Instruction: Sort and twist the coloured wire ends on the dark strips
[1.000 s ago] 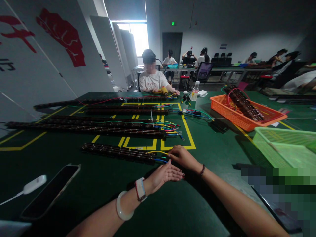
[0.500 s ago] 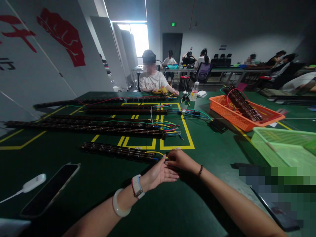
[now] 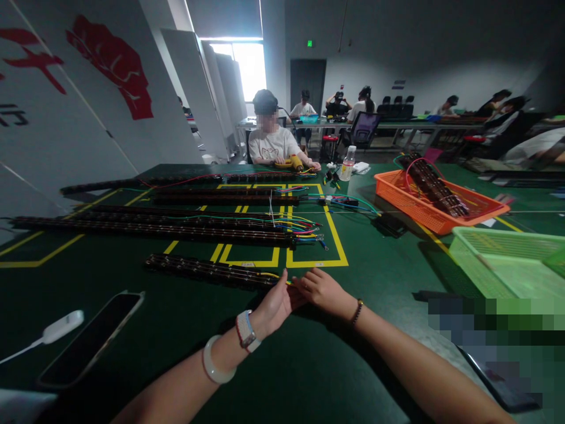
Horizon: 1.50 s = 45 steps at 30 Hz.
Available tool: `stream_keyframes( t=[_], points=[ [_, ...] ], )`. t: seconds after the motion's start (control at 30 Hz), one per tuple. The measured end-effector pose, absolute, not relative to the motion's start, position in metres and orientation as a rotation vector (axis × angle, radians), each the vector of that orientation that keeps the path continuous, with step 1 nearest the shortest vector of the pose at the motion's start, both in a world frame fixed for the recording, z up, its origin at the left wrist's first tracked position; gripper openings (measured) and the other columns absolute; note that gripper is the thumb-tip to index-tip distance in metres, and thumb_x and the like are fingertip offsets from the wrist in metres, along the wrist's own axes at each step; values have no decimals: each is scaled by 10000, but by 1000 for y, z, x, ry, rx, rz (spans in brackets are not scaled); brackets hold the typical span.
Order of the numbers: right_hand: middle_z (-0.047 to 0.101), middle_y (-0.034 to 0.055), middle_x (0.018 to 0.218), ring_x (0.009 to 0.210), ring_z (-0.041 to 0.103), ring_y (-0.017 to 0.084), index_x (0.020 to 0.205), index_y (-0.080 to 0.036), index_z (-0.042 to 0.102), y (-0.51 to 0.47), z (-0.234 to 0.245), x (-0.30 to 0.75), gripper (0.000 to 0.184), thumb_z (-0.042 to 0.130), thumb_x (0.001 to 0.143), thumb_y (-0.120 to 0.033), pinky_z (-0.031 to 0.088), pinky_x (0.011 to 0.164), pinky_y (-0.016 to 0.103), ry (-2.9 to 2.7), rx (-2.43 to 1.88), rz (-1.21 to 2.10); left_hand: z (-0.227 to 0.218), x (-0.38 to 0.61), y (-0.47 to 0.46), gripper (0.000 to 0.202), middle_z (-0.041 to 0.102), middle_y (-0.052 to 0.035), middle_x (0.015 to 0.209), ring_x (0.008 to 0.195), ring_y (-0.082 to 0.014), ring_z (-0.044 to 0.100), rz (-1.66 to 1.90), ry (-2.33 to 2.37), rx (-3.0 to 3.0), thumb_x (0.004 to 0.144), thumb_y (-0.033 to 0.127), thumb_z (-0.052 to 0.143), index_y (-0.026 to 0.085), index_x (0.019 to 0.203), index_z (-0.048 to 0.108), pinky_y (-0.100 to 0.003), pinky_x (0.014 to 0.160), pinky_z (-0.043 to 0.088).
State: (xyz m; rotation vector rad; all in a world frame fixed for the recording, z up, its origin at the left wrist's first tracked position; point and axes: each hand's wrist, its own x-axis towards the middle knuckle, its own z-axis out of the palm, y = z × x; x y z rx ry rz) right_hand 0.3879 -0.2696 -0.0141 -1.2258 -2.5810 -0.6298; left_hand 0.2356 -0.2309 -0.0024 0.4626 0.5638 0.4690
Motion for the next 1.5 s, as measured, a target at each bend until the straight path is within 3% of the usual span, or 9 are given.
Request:
stream_keyframes(
  t=[0.17,0.3,0.53,0.7,0.83,0.97,1.1,1.3,1.5],
  points=[
    [599,67,795,720,495,159,1047,-90,608,-267,-13,392,242,400,938,-144,347,655,309,-2634,-1179,-529,-12,235,-230,279,634,-89,805,831,-174,608,533,597,405,910,342,424,124,799,558,-352,869,451],
    [611,59,827,759,517,156,1005,-151,637,-267,1,392,242,460,927,-297,373,705,298,-2513,-1263,-137,-21,234,-229,240,620,-63,720,707,-138,595,560,643,397,908,247,425,114,774,574,-326,861,454],
    [620,62,810,717,554,136,830,-139,632,-258,6,399,265,508,890,-366,398,631,232,-1959,-1692,466,-23,236,-229,270,648,-152,1015,1034,-203,581,578,650,394,900,260,418,77,1007,586,-352,989,383],
    [667,52,780,647,573,128,881,-136,662,-256,0,401,342,491,883,-433,395,571,218,-1942,-1617,905,-21,235,-231,386,593,-141,1185,1173,-198,494,602,547,454,903,274,392,93,1219,520,-345,1040,324],
    [667,50,735,603,584,116,835,-124,657,-257,0,401,441,491,853,-532,410,528,203,-1787,-1516,1275,-13,234,-233,449,574,-123,1224,1188,-208,468,572,510,522,904,297,387,126,1314,454,-360,1037,307],
    [643,43,689,551,590,104,868,-109,627,-257,-3,400,478,483,841,-565,427,487,192,-1599,-1323,1665,-8,234,-235,471,619,-140,1115,1054,-229,549,539,506,554,898,319,410,100,1313,445,-390,987,350],
    [625,18,663,470,527,74,878,-120,645,-258,0,399,412,518,844,-510,401,446,181,-1724,-1451,1435,-10,234,-237,338,633,-130,1051,1021,-203,570,558,549,468,903,312,426,96,1126,559,-350,968,386],
    [654,42,670,576,578,122,753,-141,660,-265,11,389,267,516,893,-316,393,526,217,-2178,-1743,501,-16,234,-241,312,648,-112,969,1003,-189,585,577,631,363,882,401,473,120,923,601,-327,961,412],
    [676,92,807,634,633,170,902,-134,646,-271,7,377,169,479,893,-160,412,528,252,-2509,-1833,-77,-22,235,-240,287,672,-109,900,950,-196,605,648,586,414,877,356,498,106,847,636,-340,960,408]
  ],
)
